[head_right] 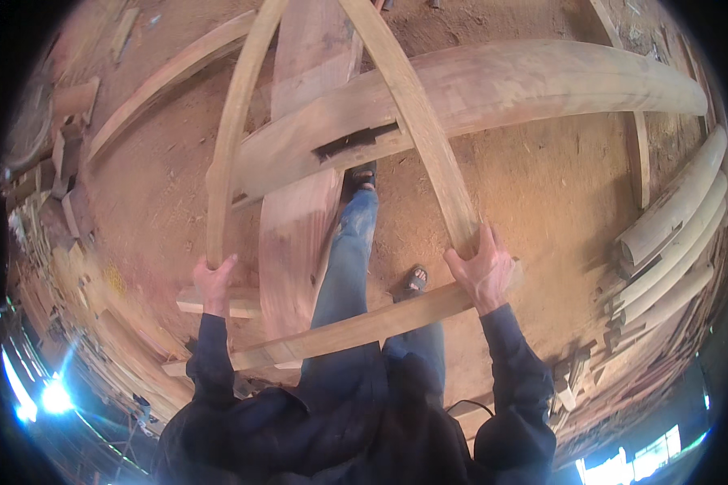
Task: The person assembles a wooden frame by hand, fitting a long plank into a mortise on a curved wooden piece. They repeatedly lift, align, and insert the plank, then remove and reposition it multiple times before placing the assembled frame on the floor.
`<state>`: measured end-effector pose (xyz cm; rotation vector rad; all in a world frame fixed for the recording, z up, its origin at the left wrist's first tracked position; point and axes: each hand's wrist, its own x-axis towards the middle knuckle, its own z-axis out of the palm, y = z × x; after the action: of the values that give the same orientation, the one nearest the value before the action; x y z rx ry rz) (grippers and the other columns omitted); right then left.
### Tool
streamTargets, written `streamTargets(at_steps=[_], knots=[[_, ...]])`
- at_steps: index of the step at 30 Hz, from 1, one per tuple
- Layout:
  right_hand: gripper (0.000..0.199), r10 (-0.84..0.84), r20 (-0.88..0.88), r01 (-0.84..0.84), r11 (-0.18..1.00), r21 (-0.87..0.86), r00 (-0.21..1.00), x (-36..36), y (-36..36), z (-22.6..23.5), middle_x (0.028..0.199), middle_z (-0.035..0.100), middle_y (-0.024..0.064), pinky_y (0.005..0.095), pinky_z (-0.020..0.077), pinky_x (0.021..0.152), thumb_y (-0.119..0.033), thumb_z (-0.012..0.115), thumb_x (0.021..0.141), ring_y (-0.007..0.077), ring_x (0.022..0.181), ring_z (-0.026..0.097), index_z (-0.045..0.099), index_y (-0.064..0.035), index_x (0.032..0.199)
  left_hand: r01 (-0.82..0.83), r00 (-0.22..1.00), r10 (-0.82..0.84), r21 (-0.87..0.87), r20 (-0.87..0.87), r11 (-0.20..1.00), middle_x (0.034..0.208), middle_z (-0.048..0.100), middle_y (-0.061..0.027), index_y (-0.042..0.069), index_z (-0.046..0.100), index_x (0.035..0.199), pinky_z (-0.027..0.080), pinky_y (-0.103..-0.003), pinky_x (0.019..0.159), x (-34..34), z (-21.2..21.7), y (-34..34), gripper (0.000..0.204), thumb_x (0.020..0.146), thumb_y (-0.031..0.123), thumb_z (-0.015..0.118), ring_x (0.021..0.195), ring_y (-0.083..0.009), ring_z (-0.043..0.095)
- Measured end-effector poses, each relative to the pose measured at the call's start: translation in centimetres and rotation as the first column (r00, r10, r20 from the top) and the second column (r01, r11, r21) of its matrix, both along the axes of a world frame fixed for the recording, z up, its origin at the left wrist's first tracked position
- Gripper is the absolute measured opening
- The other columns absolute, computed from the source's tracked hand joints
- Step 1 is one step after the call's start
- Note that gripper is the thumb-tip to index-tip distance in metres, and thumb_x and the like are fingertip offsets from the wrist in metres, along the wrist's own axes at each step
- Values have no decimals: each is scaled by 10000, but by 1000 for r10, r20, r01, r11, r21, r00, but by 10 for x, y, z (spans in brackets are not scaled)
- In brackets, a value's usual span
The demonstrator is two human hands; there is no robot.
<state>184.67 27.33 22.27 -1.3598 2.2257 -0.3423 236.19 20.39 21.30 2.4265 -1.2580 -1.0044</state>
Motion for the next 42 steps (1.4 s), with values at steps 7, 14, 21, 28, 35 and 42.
streamTargets(at_steps=[7, 14, 21, 28, 35, 42], knots=[[401, -39, -28, 36, 996, -81, 999, -15, 194, 36, 835, 624, 146, 487, 509, 621, -293, 852, 737, 363, 713, 663, 590, -26, 880, 104, 994, -105, -168, -1, 980, 962, 803, -128, -46, 743, 1093, 580, -370, 811, -13, 37, 178, 409, 796, 199, 882, 889, -202, 758], [425, -76, -67, 68, 991, -116, 995, -24, 350, 70, 839, 643, 145, 487, 517, 625, -316, 866, 730, 363, 686, 665, 619, -22, 914, 164, 985, -172, -249, -11, 955, 962, 802, -181, -34, 731, 1067, 584, -407, 787, -42, 91, 307, 440, 786, 270, 882, 871, -282, 782], [572, -193, -37, 190, 980, -61, 981, 10, 442, 101, 931, 696, 179, 489, 556, 693, -345, 877, 729, 386, 781, 701, 669, 13, 1123, 270, 956, -245, -160, 159, 949, 919, 794, -189, 8, 746, 1051, 581, -421, 766, -21, 137, 361, 426, 770, 296, 887, 870, -334, 786], [561, -260, -94, 266, 962, 57, 961, 75, 494, 109, 971, 697, 185, 504, 558, 738, -367, 871, 711, 397, 833, 696, 678, 5, 1083, 317, 939, -304, -67, 160, 946, 912, 794, -176, 19, 752, 1066, 581, -423, 764, 37, 139, 378, 454, 757, 321, 893, 847, -330, 785], [533, -332, -94, 341, 935, 98, 938, 127, 520, 126, 928, 695, 205, 525, 542, 752, -361, 861, 691, 420, 857, 689, 676, 3, 1036, 359, 925, -355, -10, 135, 933, 892, 788, -187, 12, 740, 1071, 584, -442, 765, 70, 145, 377, 480, 759, 347, 885, 841, -340, 781], [516, -354, -224, 371, 928, 38, 908, 131, 528, 139, 929, 704, 211, 528, 545, 755, -354, 850, 700, 425, 850, 693, 683, 4, 1033, 449, 893, -440, -128, 95, 884, 893, 789, -202, 0, 740, 1058, 582, -462, 765, 69, 121, 363, 512, 755, 387, 881, 855, -387, 776]])
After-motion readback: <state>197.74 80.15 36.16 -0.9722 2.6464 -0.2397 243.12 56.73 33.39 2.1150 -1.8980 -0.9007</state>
